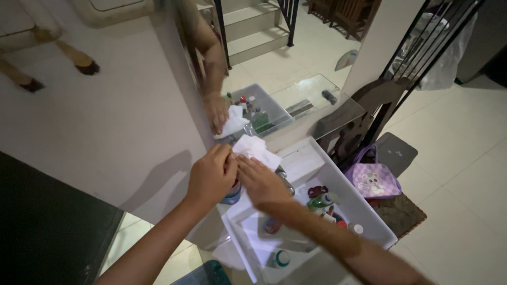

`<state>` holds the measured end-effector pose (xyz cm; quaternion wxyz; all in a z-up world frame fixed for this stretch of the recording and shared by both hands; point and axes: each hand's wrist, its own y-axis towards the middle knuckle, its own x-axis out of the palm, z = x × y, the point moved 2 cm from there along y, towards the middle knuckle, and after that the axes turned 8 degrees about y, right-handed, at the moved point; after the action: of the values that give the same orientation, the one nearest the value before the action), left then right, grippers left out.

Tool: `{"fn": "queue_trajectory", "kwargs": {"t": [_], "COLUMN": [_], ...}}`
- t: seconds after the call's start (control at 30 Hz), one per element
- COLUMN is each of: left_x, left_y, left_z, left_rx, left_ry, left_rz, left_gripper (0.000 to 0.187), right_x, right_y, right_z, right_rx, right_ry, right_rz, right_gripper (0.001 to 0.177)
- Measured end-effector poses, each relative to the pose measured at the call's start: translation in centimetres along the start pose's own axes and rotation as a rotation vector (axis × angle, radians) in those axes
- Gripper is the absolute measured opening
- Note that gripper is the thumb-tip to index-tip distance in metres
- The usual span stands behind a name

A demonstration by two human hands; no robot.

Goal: The person organizes toiletries on a bathroom sink ledge, retrieves a cloth from a nearby shelf, and wipes the mirror surface.

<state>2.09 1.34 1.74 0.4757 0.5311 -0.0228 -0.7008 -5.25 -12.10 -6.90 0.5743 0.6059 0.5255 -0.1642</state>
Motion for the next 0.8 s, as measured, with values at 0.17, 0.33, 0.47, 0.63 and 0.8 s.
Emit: {"fn": "queue_trajectory", "kwargs": {"t": [0.17,0.33,0.47,0.63,0.8], "left_x": [0.1,0.7,1.7,3.0,3.1], "left_y": [0.5,1.2,1.8,2.1,1.6], "left_z": [0.7,1.7,1.9,2.6,3.4], "left_rx": [0.016,0.191,0.226,0.250,0.252], "left_ry": [-0.017,-0.070,-0.035,-0.025,0.012], "left_rz": [-0.017,0.020,-0.064,-0.103,-0.143], "left_gripper": [0.010,0.021,0.036,0.046,0.052], "right_x": [-2.8,-7.4,-11.6,-14.3,-10.1], "right_y": [-0.2,-1.8,-3.2,-5.2,-6.6], "right_z": [4.4,9.4,16.3,24.8,28.7], "right_rx": [-0.213,-0.048,0.632,0.205,0.206], "right_ry": [-0.005,0.087,0.280,0.024,0.165], "right_rz": [-0.266,-0.215,-0.347,-0.141,0.044], "right_gripper": [0.066,0.064,0.042,0.067,0.068]}}
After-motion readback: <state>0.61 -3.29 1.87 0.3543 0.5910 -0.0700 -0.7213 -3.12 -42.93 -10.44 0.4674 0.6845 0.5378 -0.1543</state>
